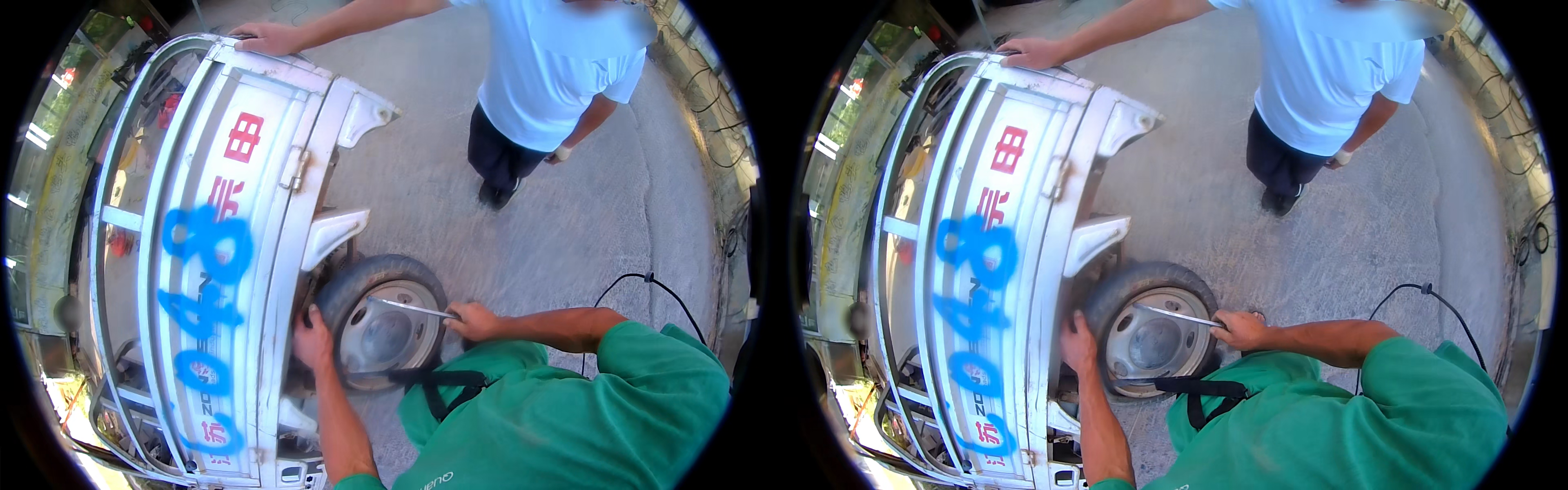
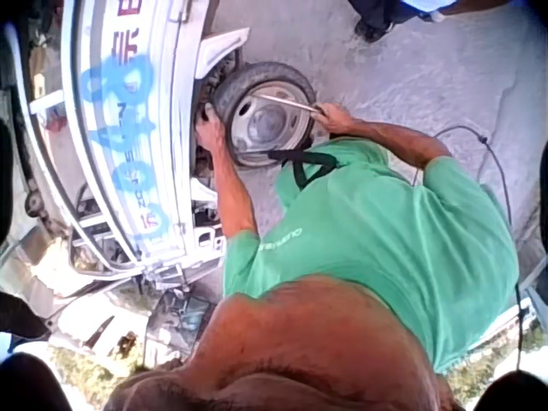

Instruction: The person uses a metal tool to pry the tire bead away from the rim of a small white utility vehicle. They repeatedly insert the tool between the tire and the rim, working around the circumference to loosen the tire. Another person stands nearby observing the process.

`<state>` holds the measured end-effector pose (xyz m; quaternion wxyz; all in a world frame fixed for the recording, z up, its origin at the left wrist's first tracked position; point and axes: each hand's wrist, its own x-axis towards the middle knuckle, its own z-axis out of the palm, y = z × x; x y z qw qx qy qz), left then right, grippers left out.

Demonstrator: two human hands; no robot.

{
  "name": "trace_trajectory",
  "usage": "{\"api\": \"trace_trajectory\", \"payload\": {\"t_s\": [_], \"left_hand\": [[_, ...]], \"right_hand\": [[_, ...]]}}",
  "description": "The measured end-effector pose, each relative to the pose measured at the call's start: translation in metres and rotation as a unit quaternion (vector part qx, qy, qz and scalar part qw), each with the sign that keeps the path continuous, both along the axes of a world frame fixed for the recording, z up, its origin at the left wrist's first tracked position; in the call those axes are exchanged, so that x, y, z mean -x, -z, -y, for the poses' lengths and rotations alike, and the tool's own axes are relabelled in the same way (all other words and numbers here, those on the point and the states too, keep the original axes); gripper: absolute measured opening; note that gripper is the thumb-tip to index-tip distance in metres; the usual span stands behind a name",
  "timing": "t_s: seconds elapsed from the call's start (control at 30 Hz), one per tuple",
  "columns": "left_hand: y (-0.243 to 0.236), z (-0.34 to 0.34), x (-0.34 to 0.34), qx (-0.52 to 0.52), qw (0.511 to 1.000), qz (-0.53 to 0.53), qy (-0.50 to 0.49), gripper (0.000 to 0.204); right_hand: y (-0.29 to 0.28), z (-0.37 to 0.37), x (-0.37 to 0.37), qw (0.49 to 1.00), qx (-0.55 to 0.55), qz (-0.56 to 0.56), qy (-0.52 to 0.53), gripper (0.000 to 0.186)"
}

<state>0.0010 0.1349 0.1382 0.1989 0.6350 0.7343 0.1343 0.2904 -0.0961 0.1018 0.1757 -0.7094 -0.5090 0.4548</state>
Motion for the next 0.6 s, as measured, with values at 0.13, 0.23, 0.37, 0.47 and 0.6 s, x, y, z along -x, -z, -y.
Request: {"api": "trace_trajectory", "payload": {"t_s": [0.13, 0.23, 0.37, 0.47, 0.6], "left_hand": [[-0.014, -0.002, 0.001, 0.032, 0.999, 0.022, -0.002, 0.068], [-0.024, -0.002, 0.008, 0.05, 0.998, 0.022, -0.016, 0.07], [-0.029, 0.0, 0.011, 0.032, 0.999, 0.022, -0.017, 0.07], [-0.024, -0.003, 0.018, 0.044, 0.999, 0.016, -0.022, 0.07], [-0.015, -0.004, 0.039, 0.043, 0.998, 0.045, -0.023, 0.069]], "right_hand": [[-0.016, 0.002, -0.024, 0.999, -0.013, -0.041, -0.021, 0.037], [-0.043, -0.01, -0.034, 0.996, 0.05, -0.069, -0.031, 0.037], [-0.056, -0.016, -0.045, 0.997, 0.031, -0.064, -0.031, 0.034], [-0.064, -0.029, -0.049, 0.997, 0.021, -0.048, -0.057, 0.03], [-0.086, -0.046, -0.033, 0.994, 0.07, -0.05, -0.066, 0.029]]}}
